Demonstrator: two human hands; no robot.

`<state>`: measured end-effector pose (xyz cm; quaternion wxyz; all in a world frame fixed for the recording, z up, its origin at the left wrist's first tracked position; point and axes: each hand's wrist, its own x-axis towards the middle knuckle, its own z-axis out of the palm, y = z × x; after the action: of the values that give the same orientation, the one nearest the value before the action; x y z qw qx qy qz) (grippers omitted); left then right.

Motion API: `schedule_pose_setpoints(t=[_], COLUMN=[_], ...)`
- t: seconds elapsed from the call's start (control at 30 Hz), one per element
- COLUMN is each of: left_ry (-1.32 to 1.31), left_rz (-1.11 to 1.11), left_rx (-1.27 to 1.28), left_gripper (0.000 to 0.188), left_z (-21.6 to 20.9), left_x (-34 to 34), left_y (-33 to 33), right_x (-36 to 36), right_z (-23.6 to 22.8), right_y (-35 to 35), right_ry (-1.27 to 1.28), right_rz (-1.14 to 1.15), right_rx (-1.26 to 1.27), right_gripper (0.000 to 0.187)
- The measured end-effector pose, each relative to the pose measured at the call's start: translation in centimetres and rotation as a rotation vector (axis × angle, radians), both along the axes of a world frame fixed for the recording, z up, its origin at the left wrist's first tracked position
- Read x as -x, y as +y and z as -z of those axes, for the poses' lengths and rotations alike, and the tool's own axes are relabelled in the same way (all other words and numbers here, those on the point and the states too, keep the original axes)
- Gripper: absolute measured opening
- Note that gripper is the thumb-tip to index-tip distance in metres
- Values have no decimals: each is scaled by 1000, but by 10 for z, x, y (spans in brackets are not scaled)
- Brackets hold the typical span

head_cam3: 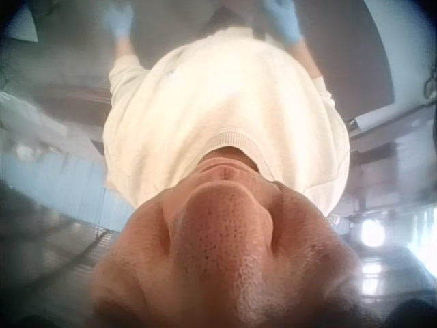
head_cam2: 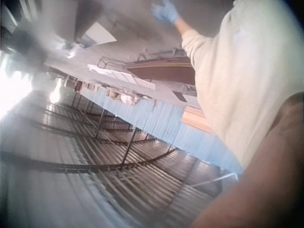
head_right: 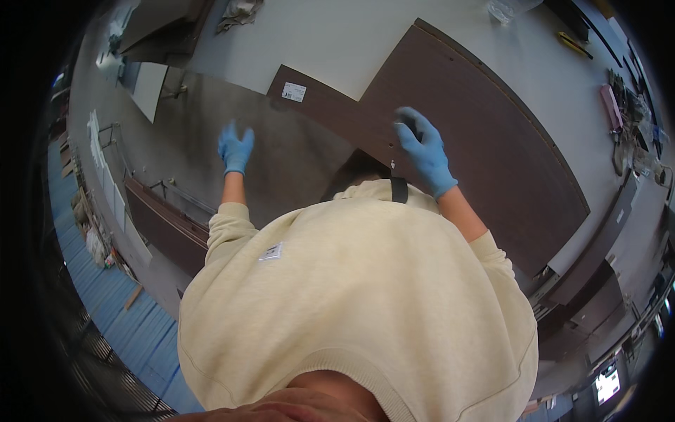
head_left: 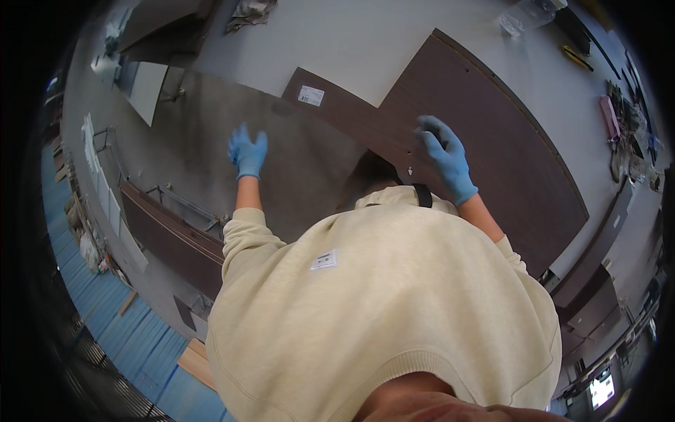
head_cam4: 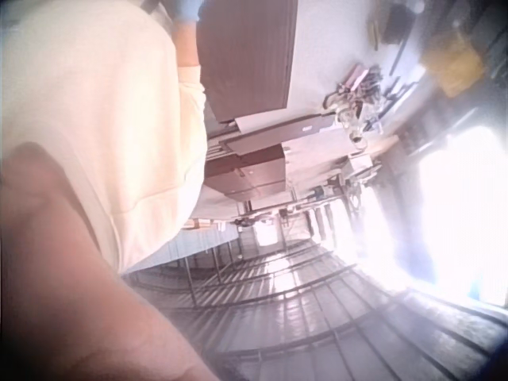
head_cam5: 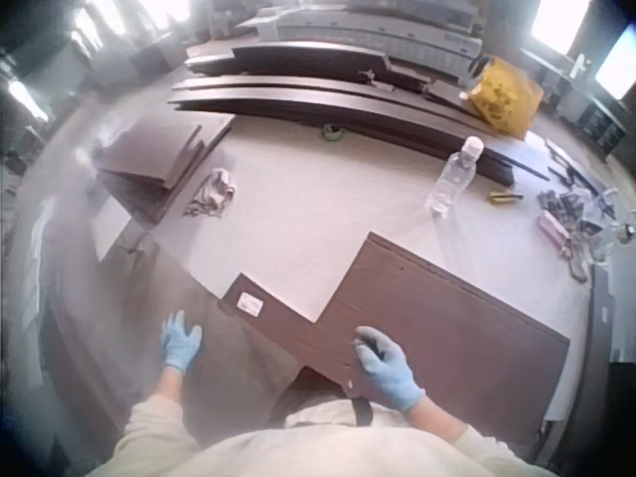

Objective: The person wipes a large brown wood panel with a cloth, flips it, and wipes the other side. They then stack the panel with others and repeat the wiping process on another panel.

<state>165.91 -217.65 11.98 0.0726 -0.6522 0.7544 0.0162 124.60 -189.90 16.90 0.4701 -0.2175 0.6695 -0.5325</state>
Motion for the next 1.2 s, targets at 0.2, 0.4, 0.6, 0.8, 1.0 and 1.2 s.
schedule_pose_setpoints(t=[0.2, 0.4, 0.6, 0.8, 1.0, 1.2], left_ry=[514, 496, 249, 23, 1271, 2071], left_rz=[361, 474, 109, 122, -14, 75], left_rx=[427, 495, 258, 217, -380, -1633], left_gripper=[57, 94, 130, 68, 35, 56], left_z=[11, 33, 65, 68, 23, -45], left_x=[95, 204, 235, 241, 264, 295], left_y=[-132, -225, -296, -365, -368, -213], right_x=[-27, -43, -46, -40, -36, -11], right_z=[20, 11, 16, 18, 21, -3], right_y=[35, 49, 26, 37, 27, -15], right_ry=[929, 600, 510, 515, 526, 220], right_rz=[-306, -280, 97, 162, 153, 252], right_rx=[213, -151, -104, -219, -177, 26], right_gripper=[36, 30, 39, 35, 34, 36])
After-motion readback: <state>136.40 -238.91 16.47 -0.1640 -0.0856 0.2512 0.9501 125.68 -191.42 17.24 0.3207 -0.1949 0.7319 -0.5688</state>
